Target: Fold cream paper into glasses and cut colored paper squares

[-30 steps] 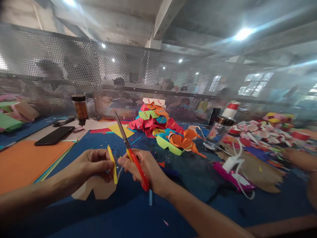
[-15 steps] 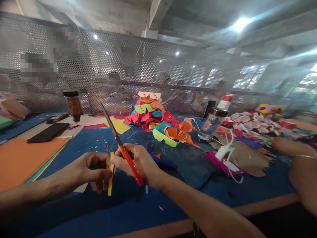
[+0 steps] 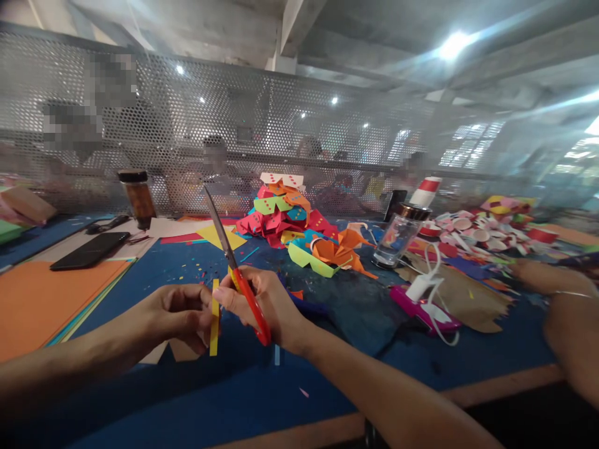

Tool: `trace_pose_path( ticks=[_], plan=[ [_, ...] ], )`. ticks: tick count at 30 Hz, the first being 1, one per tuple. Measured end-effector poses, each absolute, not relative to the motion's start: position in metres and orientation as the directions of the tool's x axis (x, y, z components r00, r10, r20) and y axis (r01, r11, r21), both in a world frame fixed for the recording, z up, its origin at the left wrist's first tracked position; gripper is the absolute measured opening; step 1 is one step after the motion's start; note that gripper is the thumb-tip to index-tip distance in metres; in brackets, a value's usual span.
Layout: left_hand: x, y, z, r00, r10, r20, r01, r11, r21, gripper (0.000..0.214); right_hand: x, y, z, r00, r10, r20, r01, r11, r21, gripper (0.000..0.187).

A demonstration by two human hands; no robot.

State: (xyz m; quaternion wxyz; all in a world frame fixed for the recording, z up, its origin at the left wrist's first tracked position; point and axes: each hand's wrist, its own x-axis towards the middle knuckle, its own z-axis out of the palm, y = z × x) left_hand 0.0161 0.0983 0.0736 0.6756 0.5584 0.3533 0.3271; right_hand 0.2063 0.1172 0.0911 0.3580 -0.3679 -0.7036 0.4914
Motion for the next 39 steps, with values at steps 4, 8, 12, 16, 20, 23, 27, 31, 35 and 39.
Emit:
trace_pose_path(
  ticks=[4,8,12,16,20,23,27,31,35,39],
  plan=[
    [0.016,0.099,0.072,0.517,0.845,-0.133,-0.041,0.18,0.983,0.022,0.206,0.115,0.092,-0.468,0.874,0.131,0.173,0.235,-0.956,0.017],
    [0.016,0.098,0.075,0.516,0.848,-0.122,-0.03,0.161,0.987,0.025,0.205,0.114,0.092,-0.465,0.876,0.127,0.175,0.232,-0.957,0.019],
    [0.016,0.096,0.078,0.513,0.848,-0.131,0.016,0.143,0.99,0.025,0.204,0.115,0.092,-0.448,0.885,0.128,0.154,0.217,-0.964,0.021],
    [0.016,0.095,0.081,0.494,0.855,-0.157,0.056,0.149,0.987,0.02,0.205,0.118,0.09,-0.455,0.876,0.162,0.14,0.25,-0.958,0.021],
    [0.017,0.095,0.084,0.485,0.852,-0.196,0.119,0.158,0.98,0.018,0.208,0.12,0.086,-0.458,0.875,0.157,0.159,0.254,-0.954,0.014],
    [0.016,0.096,0.084,0.484,0.852,-0.198,0.126,0.156,0.98,0.018,0.21,0.12,0.084,-0.462,0.872,0.161,0.164,0.262,-0.951,0.01],
    [0.016,0.096,0.084,0.501,0.851,-0.158,0.062,0.147,0.987,0.02,0.21,0.12,0.084,-0.47,0.865,0.174,0.173,0.284,-0.943,0.008],
    [0.017,0.097,0.082,0.486,0.864,-0.131,-0.051,0.177,0.983,0.024,0.209,0.12,0.085,-0.467,0.862,0.196,0.172,0.306,-0.936,0.007],
    [0.015,0.099,0.078,0.456,0.883,-0.113,-0.12,0.187,0.975,0.026,0.208,0.12,0.085,-0.463,0.867,0.186,0.187,0.3,-0.935,0.009],
    [0.015,0.1,0.079,0.429,0.899,-0.083,-0.107,0.142,0.984,0.026,0.206,0.119,0.087,-0.436,0.885,0.16,0.22,0.277,-0.935,0.012]
  ],
)
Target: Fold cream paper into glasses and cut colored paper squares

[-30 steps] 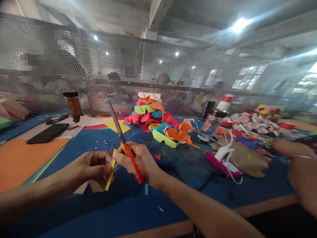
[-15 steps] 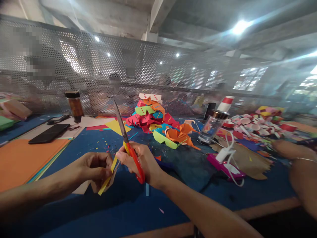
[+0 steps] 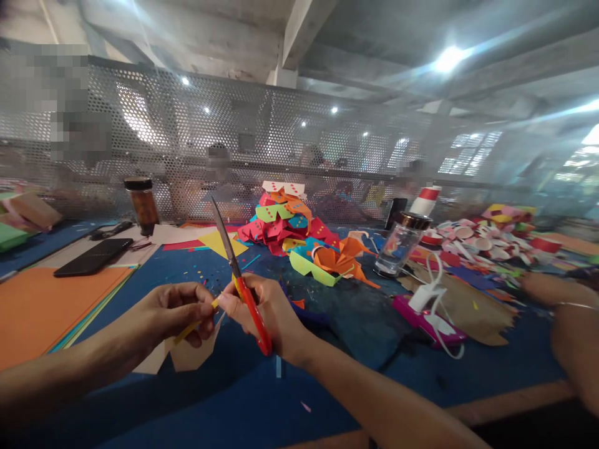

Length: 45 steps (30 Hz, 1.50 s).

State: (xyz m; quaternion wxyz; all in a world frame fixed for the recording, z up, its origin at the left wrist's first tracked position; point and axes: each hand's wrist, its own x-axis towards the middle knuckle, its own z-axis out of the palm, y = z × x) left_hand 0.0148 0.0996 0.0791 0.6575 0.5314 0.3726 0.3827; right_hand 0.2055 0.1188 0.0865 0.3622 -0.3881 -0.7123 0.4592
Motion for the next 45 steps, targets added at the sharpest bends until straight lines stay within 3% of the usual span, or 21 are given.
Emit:
trace_pose_path(
  ticks=[8,13,16,19,23,34,37,39,42,45],
  plan=[
    [0.017,0.103,0.085,0.326,0.941,-0.091,-0.054,0.115,0.992,0.025,0.204,0.116,0.09,-0.43,0.89,0.153,0.254,0.281,-0.925,0.019],
    [0.008,0.11,0.084,0.278,0.96,-0.026,-0.061,0.045,0.997,0.016,0.215,0.121,0.098,-0.444,0.876,0.19,0.371,0.373,-0.851,0.017],
    [0.005,0.113,0.088,0.224,0.974,-0.023,-0.073,0.04,0.997,0.018,0.221,0.125,0.101,-0.423,0.882,0.207,0.531,0.427,-0.732,0.017],
    [0.003,0.116,0.09,0.196,0.981,-0.004,-0.097,0.024,0.995,0.021,0.224,0.129,0.097,-0.393,0.879,0.27,0.702,0.477,-0.529,0.021],
    [-0.001,0.121,0.088,0.137,0.99,0.017,-0.151,0.004,0.988,0.022,0.223,0.133,0.086,-0.454,0.823,0.341,0.763,0.557,-0.327,0.021],
    [-0.008,0.127,0.087,0.093,0.995,0.018,-0.262,0.007,0.965,0.017,0.223,0.134,0.08,-0.491,0.799,0.346,0.831,0.549,-0.088,0.019],
    [-0.008,0.128,0.087,0.089,0.996,0.01,-0.269,0.015,0.963,0.016,0.222,0.133,0.082,-0.485,0.797,0.359,0.83,0.549,-0.098,0.018],
    [-0.006,0.127,0.087,0.091,0.996,-0.004,-0.258,0.027,0.966,0.017,0.221,0.132,0.084,-0.453,0.811,0.372,0.824,0.539,-0.172,0.018],
    [-0.001,0.122,0.087,0.122,0.992,-0.009,-0.203,0.034,0.979,0.02,0.217,0.131,0.087,-0.39,0.865,0.316,0.76,0.496,-0.42,0.023],
    [0.006,0.114,0.086,0.193,0.981,-0.001,-0.106,0.021,0.994,0.021,0.213,0.128,0.09,-0.419,0.888,0.19,0.56,0.418,-0.715,0.022]
  ],
)
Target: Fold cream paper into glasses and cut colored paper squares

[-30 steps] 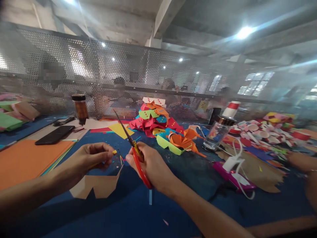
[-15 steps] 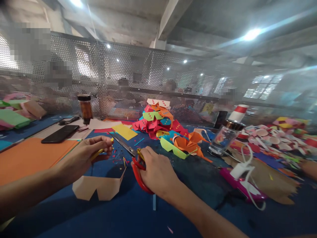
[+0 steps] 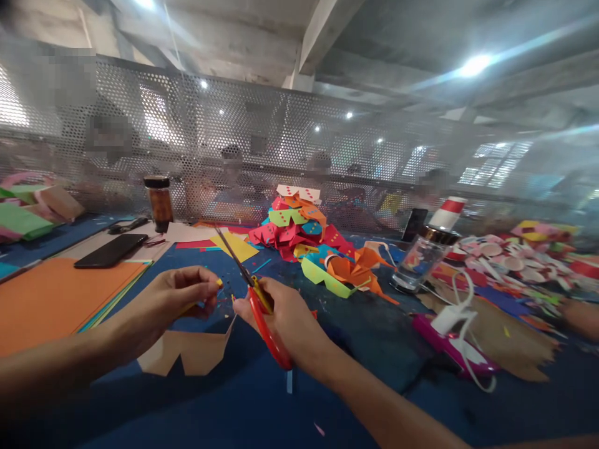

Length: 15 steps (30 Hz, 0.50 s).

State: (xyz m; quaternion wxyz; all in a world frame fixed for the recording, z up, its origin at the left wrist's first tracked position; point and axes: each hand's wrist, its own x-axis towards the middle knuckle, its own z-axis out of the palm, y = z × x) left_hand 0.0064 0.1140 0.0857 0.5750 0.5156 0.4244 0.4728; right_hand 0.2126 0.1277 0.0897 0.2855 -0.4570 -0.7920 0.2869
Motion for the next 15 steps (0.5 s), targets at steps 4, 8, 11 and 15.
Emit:
trace_pose_path(
  ticks=[4,8,11,15],
  plan=[
    [0.014,0.104,0.084,0.298,0.954,-0.018,-0.012,0.023,1.0,0.026,0.207,0.12,0.093,-0.474,0.87,0.136,0.343,0.325,-0.881,0.022],
    [0.018,0.1,0.079,0.352,0.935,-0.035,0.02,0.03,0.999,0.028,0.204,0.116,0.097,-0.477,0.868,0.137,0.291,0.303,-0.908,0.021],
    [0.019,0.101,0.076,0.359,0.932,-0.056,0.03,0.049,0.998,0.026,0.204,0.116,0.097,-0.494,0.86,0.128,0.312,0.313,-0.897,0.017],
    [0.02,0.101,0.076,0.358,0.932,-0.061,0.026,0.055,0.998,0.028,0.205,0.118,0.093,-0.539,0.835,0.111,0.309,0.318,-0.896,0.014]
  ],
)
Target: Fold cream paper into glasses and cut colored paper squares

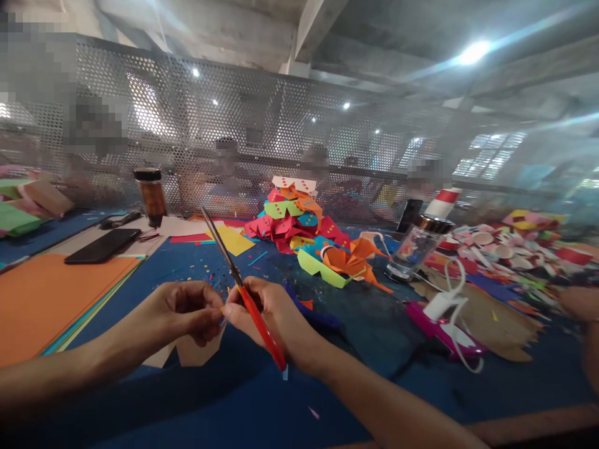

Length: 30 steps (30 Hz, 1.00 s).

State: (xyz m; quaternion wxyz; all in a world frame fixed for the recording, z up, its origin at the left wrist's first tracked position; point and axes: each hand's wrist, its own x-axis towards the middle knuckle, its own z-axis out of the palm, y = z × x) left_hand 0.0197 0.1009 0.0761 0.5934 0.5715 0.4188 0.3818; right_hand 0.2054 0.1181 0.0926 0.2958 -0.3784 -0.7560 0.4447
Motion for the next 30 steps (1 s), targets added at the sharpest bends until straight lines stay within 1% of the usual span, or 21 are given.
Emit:
trace_pose_path(
  ticks=[6,12,14,17,19,21,24,27,30],
  plan=[
    [0.023,0.096,0.08,0.345,0.932,-0.107,0.026,0.105,0.994,0.032,0.21,0.122,0.086,-0.567,0.819,0.087,0.313,0.311,-0.897,0.013],
    [0.02,0.095,0.09,0.338,0.94,-0.056,0.02,0.052,0.998,0.025,0.212,0.125,0.087,-0.593,0.8,0.086,0.235,0.274,-0.932,0.019],
    [0.012,0.095,0.095,0.288,0.957,-0.027,0.024,0.021,0.999,0.023,0.215,0.125,0.092,-0.564,0.818,0.116,0.247,0.301,-0.921,0.02],
    [-0.005,0.097,0.098,0.165,0.986,0.03,0.011,-0.032,0.999,0.02,0.222,0.126,0.1,-0.479,0.863,0.16,0.338,0.349,-0.874,0.02],
    [-0.016,0.1,0.096,0.085,0.995,0.044,-0.031,-0.041,0.999,0.019,0.226,0.126,0.103,-0.467,0.868,0.169,0.419,0.386,-0.822,0.02],
    [-0.023,0.104,0.092,0.029,1.0,-0.004,-0.098,0.007,0.995,0.02,0.229,0.127,0.103,-0.449,0.875,0.18,0.526,0.422,-0.739,0.021],
    [-0.027,0.106,0.085,-0.003,0.998,-0.061,-0.187,0.059,0.981,0.022,0.228,0.126,0.1,-0.411,0.878,0.246,0.69,0.476,-0.545,0.02],
    [-0.028,0.102,0.081,0.001,0.999,-0.04,-0.218,0.039,0.975,0.022,0.224,0.125,0.097,-0.439,0.84,0.32,0.763,0.536,-0.361,0.022],
    [-0.029,0.098,0.084,-0.012,1.0,-0.028,-0.226,0.024,0.974,0.023,0.221,0.123,0.097,-0.462,0.812,0.356,0.792,0.559,-0.246,0.026]
  ],
)
